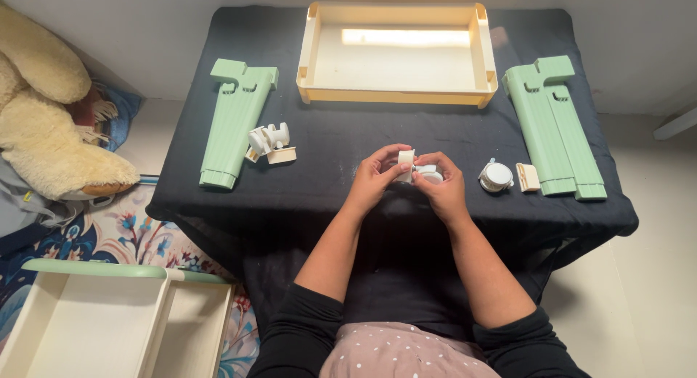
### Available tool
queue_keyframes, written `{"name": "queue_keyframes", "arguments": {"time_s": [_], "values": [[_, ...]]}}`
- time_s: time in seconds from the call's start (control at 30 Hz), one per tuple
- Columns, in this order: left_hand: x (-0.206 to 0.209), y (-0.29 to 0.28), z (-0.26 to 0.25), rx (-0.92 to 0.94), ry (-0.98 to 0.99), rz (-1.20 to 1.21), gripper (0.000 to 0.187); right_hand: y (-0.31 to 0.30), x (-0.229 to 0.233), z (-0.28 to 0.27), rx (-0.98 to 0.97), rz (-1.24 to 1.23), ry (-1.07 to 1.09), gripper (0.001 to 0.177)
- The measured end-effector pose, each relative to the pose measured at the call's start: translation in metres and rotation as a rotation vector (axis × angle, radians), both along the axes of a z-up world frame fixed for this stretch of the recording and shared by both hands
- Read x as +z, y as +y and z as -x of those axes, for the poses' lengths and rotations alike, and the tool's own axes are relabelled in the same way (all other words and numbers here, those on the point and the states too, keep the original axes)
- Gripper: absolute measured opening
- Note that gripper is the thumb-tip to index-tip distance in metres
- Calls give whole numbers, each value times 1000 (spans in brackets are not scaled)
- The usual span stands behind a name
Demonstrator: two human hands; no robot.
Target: The person assembles a two-tier plastic storage cart by attaching green legs to the trays and securing them with white fasteners. They handle multiple small components and align the trays to form a stable structure.
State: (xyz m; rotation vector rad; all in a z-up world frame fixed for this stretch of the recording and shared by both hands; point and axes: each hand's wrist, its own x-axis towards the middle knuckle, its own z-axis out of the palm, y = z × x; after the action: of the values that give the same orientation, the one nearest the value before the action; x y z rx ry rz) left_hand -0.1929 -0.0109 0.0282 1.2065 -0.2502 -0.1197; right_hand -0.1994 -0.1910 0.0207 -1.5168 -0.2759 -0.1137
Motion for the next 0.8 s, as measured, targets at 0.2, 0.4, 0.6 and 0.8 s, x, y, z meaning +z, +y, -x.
{"name": "queue_keyframes", "arguments": {"time_s": [0.2, 0.4, 0.6, 0.8], "values": [[-4, -1, -2, -21, -13, 23, 36, -4, -5, -3, 31, -116, 81, 13], [0, -2, 0, 37, -119, -84, 34, -10, 1, -12, 195, -318, 252, 16], [8, -7, 6, 235, -232, -262, 30, -8, -2, -11, 197, -148, 199, 26], [14, -24, 7, 581, -201, -589, 39, 4, -16, -10, 201, 162, 70, 23]]}}
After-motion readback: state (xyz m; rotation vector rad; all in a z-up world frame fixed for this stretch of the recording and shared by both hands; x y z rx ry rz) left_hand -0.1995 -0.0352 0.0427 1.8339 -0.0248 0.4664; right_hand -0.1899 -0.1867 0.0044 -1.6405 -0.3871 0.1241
